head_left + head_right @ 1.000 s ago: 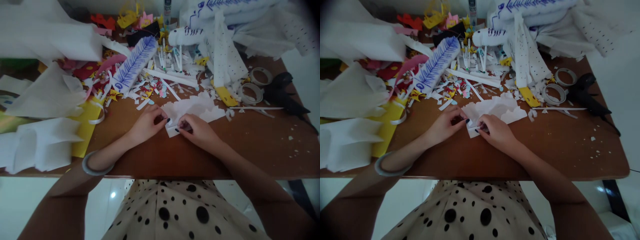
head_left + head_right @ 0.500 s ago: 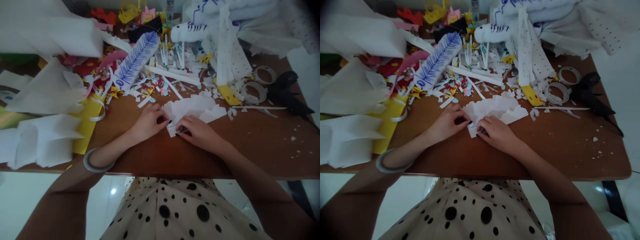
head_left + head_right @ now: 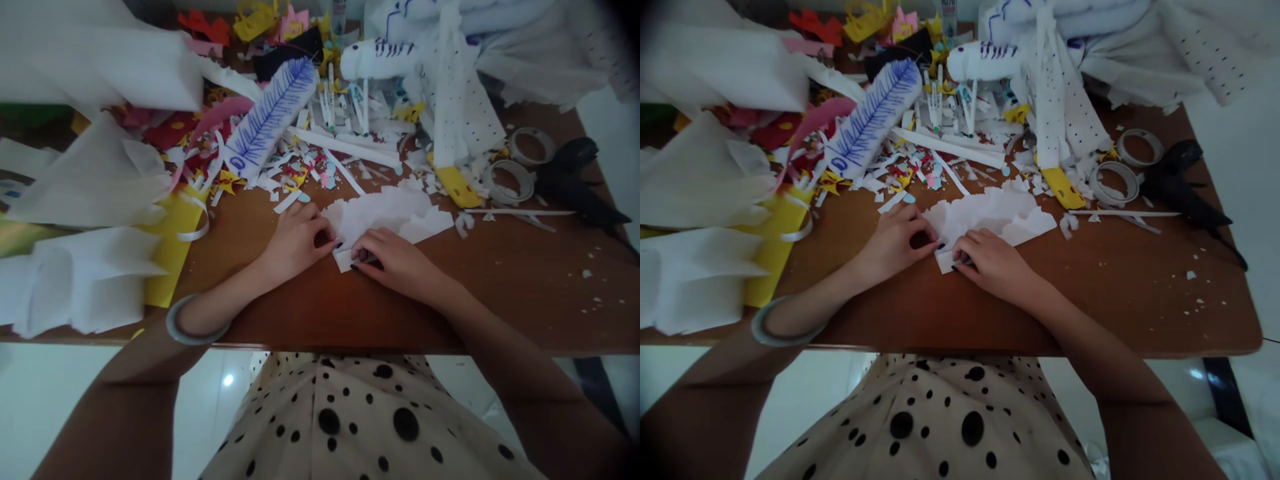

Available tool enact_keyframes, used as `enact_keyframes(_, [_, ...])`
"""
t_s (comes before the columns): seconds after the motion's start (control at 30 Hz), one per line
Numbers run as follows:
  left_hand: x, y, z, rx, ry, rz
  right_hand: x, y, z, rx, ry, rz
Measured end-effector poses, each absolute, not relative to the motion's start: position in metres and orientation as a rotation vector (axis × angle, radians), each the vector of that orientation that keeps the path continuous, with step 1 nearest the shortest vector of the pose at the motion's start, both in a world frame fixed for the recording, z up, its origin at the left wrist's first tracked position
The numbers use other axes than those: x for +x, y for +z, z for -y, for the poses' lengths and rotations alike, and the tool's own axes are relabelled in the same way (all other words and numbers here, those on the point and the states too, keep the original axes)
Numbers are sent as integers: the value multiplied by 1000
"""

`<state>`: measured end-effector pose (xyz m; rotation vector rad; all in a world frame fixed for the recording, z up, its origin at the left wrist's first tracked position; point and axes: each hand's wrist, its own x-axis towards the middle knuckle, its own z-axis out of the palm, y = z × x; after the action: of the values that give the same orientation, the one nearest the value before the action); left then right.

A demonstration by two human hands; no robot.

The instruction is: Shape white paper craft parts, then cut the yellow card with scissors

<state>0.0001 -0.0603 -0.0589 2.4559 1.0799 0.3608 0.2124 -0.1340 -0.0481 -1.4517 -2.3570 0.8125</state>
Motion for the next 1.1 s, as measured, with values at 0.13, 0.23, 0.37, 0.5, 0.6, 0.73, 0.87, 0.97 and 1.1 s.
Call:
enact_keyframes(0.13, [0, -61, 60, 2486, 350, -1083, 212, -49, 134, -1449, 810, 2356])
enact_keyframes(0.23, [0, -60, 62, 2522, 331, -1101, 211, -47, 134, -1464, 809, 2362])
enact_keyframes(0.37, [2, -60, 63, 2542, 300, -1116, 210, -46, 134, -1478, 798, 2373])
enact_keyframes(0.5, [2, -61, 63, 2548, 303, -1175, 210, -46, 135, -1468, 795, 2370])
enact_keyframes(0.6, [2, -62, 62, 2539, 324, -1234, 211, -46, 135, -1464, 792, 2371])
enact_keyframes(0.73, [2, -62, 63, 2451, 397, -1237, 211, -46, 135, -1460, 787, 2380])
enact_keyframes(0.87, [6, -62, 63, 2480, 401, -1258, 211, -46, 134, -1471, 776, 2394])
enact_keyframes(0.97, [9, -62, 63, 2529, 356, -1287, 211, -47, 135, -1477, 773, 2395])
enact_keyframes(1.1, [9, -62, 63, 2516, 388, -1305, 211, -46, 135, -1461, 783, 2385])
